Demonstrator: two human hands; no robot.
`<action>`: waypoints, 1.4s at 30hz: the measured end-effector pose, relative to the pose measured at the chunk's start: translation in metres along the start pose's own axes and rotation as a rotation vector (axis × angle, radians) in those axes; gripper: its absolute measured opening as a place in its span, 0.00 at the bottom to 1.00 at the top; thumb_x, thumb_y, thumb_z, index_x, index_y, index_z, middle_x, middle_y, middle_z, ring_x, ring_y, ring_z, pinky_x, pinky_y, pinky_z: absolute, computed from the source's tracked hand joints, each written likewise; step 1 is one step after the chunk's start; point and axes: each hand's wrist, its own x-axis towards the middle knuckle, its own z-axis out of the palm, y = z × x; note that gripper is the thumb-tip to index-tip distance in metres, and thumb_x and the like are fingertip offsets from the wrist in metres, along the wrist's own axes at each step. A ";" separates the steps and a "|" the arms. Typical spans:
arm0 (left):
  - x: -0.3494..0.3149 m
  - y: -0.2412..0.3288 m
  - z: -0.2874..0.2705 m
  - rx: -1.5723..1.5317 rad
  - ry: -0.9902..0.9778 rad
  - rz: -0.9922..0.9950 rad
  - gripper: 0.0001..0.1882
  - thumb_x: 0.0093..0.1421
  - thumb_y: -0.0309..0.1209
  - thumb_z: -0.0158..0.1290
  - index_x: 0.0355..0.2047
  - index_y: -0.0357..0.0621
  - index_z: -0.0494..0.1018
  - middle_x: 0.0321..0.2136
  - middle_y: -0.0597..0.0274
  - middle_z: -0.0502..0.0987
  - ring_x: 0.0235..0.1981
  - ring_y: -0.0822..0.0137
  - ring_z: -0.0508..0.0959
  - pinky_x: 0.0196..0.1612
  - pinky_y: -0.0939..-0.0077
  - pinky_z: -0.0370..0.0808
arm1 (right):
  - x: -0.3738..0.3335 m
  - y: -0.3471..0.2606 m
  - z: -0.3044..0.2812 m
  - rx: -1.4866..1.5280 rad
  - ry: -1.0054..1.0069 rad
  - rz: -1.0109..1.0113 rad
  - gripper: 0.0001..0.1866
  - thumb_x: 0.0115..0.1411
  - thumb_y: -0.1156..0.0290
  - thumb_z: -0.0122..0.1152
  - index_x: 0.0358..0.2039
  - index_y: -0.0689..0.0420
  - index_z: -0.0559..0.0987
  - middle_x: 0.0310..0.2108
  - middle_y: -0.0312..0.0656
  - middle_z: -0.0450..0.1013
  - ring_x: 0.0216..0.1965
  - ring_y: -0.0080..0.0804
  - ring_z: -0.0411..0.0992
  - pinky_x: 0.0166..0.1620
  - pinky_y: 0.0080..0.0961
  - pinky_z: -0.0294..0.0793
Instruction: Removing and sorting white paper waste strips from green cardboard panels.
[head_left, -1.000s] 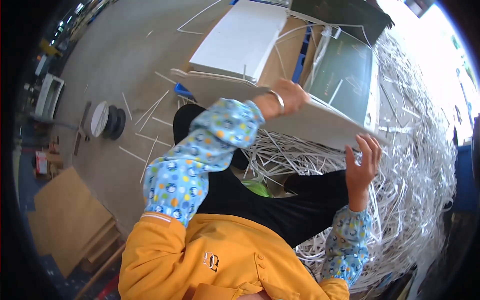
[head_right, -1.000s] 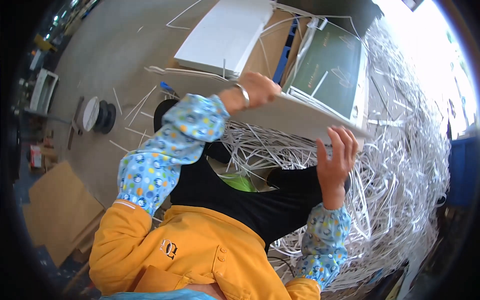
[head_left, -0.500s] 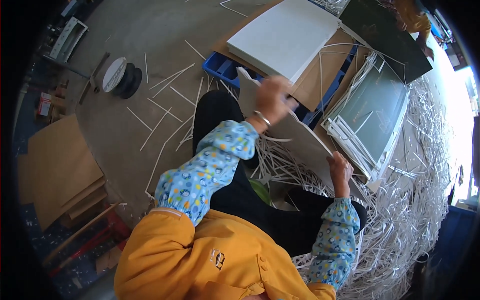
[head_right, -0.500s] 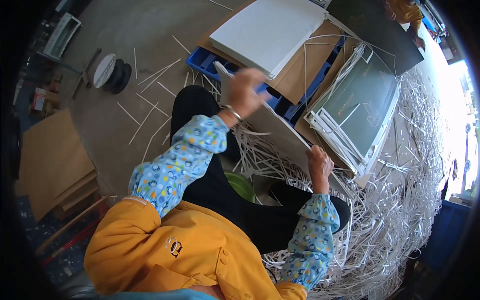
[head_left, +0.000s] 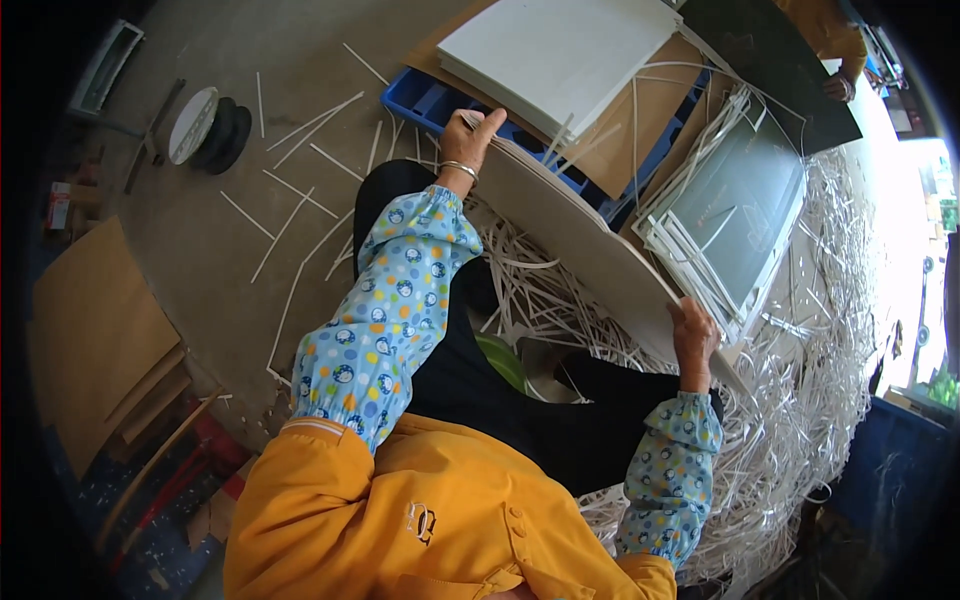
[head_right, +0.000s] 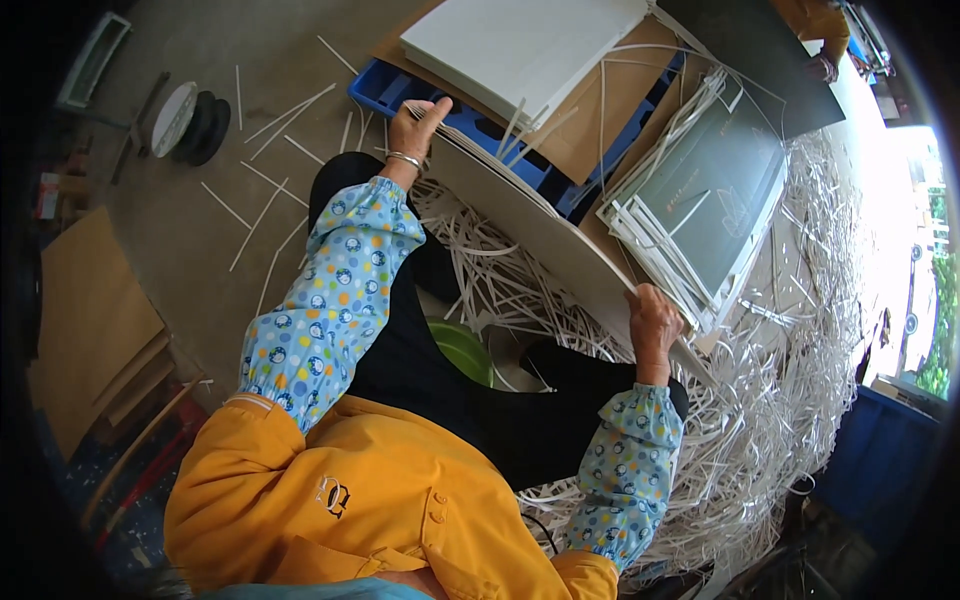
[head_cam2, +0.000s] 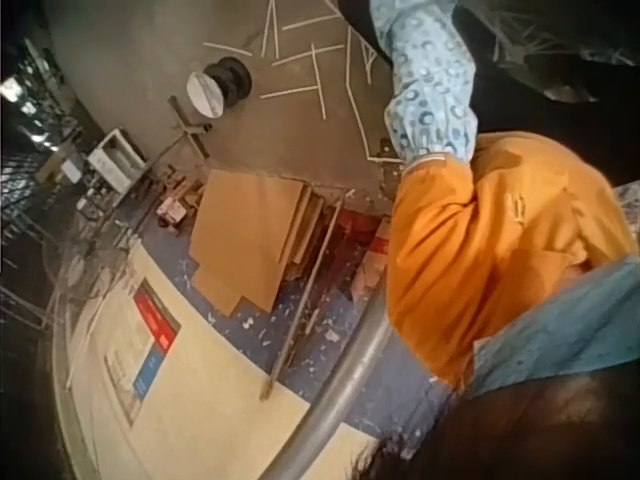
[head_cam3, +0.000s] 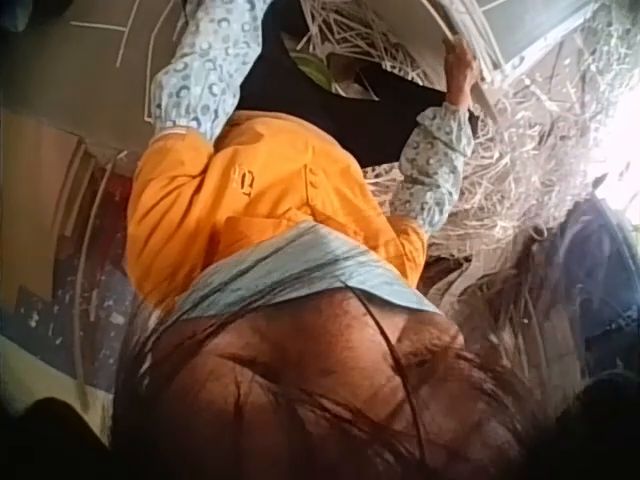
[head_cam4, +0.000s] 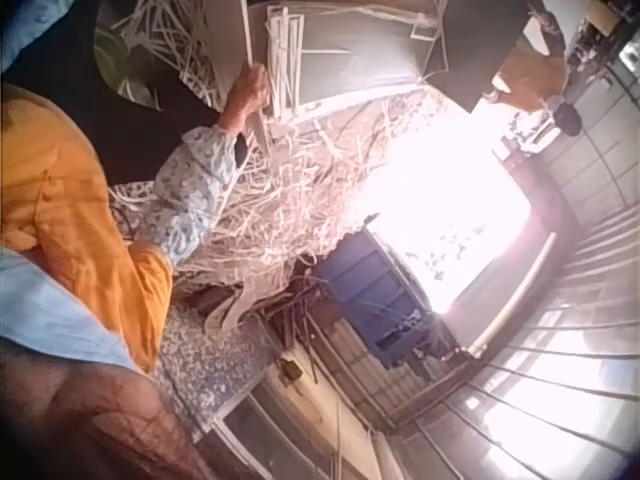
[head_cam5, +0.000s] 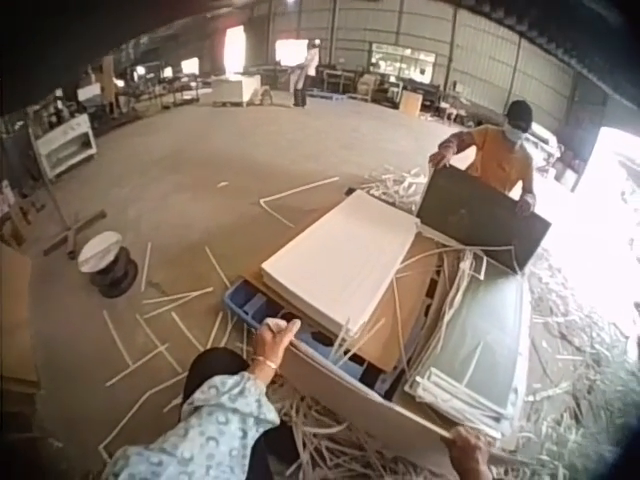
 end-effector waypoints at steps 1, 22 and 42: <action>-0.003 0.000 0.003 0.035 0.009 -0.077 0.24 0.39 0.48 0.62 0.24 0.39 0.70 0.22 0.62 0.73 0.25 0.71 0.71 0.31 0.79 0.68 | -0.001 0.005 -0.003 0.009 0.061 -0.011 0.11 0.49 0.61 0.56 0.19 0.52 0.67 0.20 0.38 0.68 0.24 0.40 0.68 0.25 0.34 0.64; -0.033 -0.022 0.027 0.386 -0.399 -0.004 0.35 0.40 0.62 0.53 0.26 0.37 0.67 0.24 0.54 0.72 0.29 0.58 0.73 0.36 0.69 0.69 | 0.002 0.021 0.059 0.037 -0.153 0.085 0.10 0.47 0.69 0.56 0.32 0.52 0.70 0.29 0.39 0.69 0.37 0.38 0.67 0.38 0.34 0.63; -0.041 0.077 0.023 -0.551 0.114 0.169 0.26 0.52 0.38 0.53 0.46 0.36 0.59 0.40 0.57 0.64 0.38 0.68 0.65 0.40 0.76 0.66 | 0.047 0.011 -0.139 0.410 0.100 0.298 0.08 0.52 0.71 0.57 0.33 0.59 0.77 0.25 0.38 0.74 0.26 0.19 0.70 0.31 0.18 0.69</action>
